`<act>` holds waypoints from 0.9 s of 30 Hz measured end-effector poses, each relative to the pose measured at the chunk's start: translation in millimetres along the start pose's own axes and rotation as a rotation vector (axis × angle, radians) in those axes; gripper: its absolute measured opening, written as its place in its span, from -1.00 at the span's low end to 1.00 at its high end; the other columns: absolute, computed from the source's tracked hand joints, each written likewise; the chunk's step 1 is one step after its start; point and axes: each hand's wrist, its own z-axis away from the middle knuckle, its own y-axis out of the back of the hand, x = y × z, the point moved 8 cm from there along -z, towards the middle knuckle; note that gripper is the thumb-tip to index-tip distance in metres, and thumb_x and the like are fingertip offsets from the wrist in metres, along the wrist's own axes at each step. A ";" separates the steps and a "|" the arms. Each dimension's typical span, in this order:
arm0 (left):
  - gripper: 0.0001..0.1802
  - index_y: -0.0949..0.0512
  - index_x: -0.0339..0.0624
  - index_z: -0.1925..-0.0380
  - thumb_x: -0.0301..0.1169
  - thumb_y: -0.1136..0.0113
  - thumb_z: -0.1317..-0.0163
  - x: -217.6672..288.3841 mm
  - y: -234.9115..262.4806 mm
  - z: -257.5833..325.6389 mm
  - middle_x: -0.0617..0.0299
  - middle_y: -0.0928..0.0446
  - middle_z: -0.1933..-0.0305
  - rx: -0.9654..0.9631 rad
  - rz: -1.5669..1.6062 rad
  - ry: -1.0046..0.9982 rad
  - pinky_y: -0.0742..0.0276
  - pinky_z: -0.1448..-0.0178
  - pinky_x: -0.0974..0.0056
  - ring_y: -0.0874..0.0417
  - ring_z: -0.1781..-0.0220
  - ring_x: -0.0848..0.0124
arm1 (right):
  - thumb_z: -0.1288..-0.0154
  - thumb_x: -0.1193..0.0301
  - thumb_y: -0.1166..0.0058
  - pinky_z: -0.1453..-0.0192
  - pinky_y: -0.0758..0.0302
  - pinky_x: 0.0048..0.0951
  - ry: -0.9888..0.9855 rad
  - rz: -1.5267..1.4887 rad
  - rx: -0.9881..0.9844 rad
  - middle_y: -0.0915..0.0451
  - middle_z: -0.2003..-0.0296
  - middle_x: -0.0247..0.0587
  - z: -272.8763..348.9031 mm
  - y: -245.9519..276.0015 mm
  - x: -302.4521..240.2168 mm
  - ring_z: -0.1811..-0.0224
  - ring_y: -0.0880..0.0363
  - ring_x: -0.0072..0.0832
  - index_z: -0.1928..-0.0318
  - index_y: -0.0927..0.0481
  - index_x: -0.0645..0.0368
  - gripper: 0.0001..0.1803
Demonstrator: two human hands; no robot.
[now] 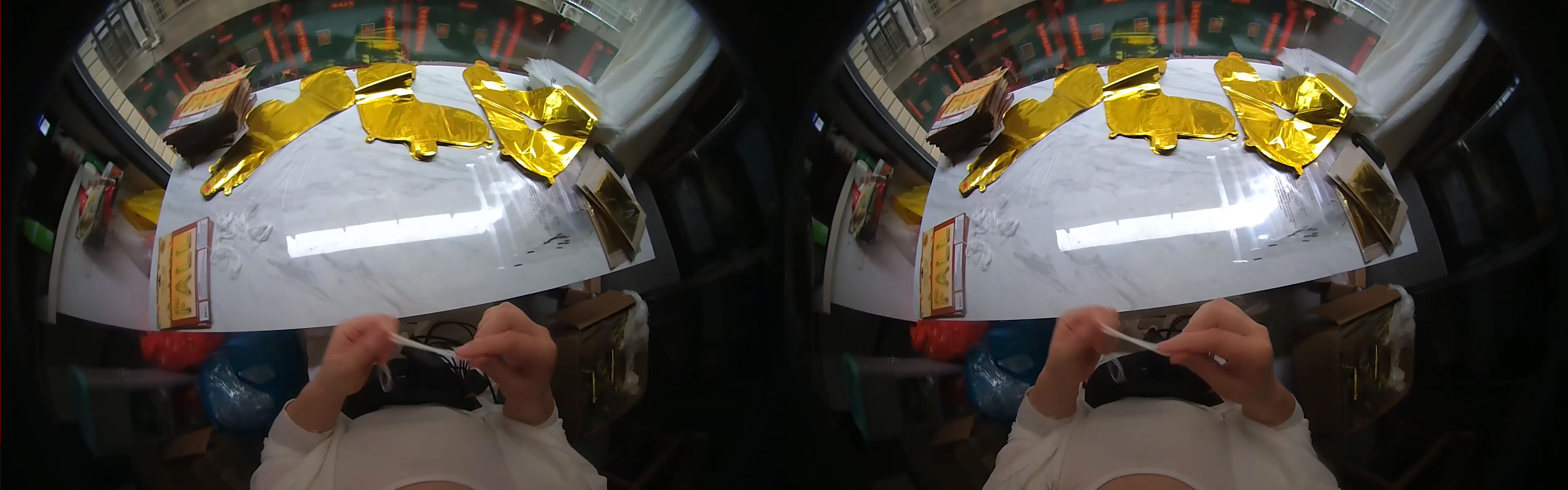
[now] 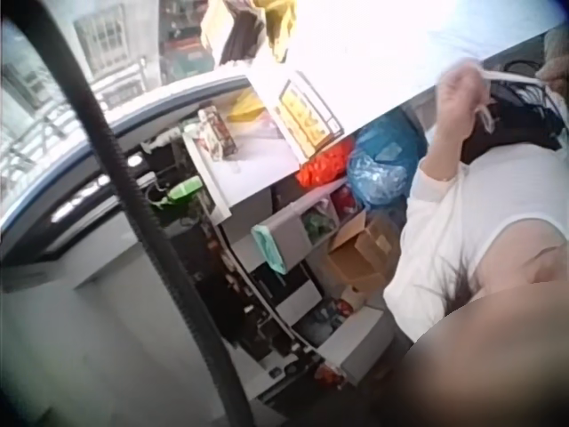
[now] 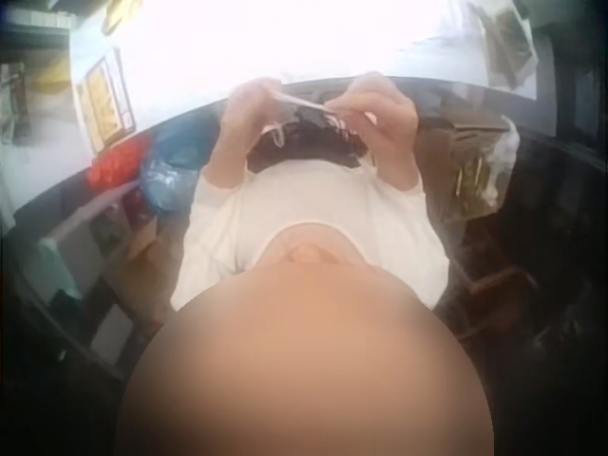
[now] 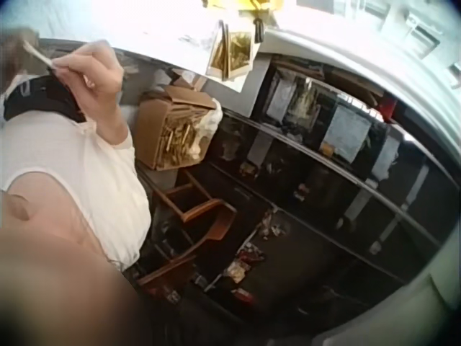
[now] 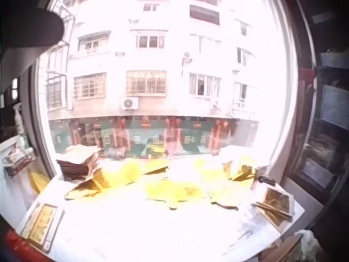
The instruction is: The person picks up a bundle of white string and repeatedly separates a single strand to tie it into a loop by hand.
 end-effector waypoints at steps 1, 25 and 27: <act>-0.66 -0.48 -0.14 0.51 -0.21 -0.11 -0.44 10.9 11.2 -1.6 0.24 -0.45 0.39 0.102 0.128 -0.142 -0.45 0.21 0.38 -0.49 0.35 0.48 | -0.04 0.62 -0.36 0.34 -0.39 -0.48 -0.075 -0.015 0.027 -0.59 0.45 -0.28 1.5 2.4 8.8 0.41 -0.50 -0.47 0.24 -0.76 0.20 -0.78; -0.68 -0.56 -0.07 0.61 -0.26 -0.15 -0.33 34.4 -23.0 -5.3 -0.23 0.27 -0.61 -0.019 -0.032 -0.278 0.58 -0.54 -0.18 0.40 -0.67 0.06 | -0.15 0.60 -0.35 0.31 -0.51 -0.51 -0.035 0.013 0.032 -0.59 0.26 -0.26 12.7 -70.4 46.7 0.34 -0.58 -0.55 0.07 -0.54 0.23 -0.66; -0.67 -0.58 -0.07 0.59 -0.21 -0.15 -0.35 40.0 -12.3 1.6 -0.22 0.15 -0.60 0.076 -0.077 -0.285 0.50 -0.56 -0.17 0.27 -0.66 0.03 | -0.21 0.60 -0.30 0.35 -0.54 -0.48 0.010 0.141 -0.021 -0.63 0.38 -0.28 5.0 -65.1 40.6 0.39 -0.62 -0.55 0.14 -0.60 0.23 -0.78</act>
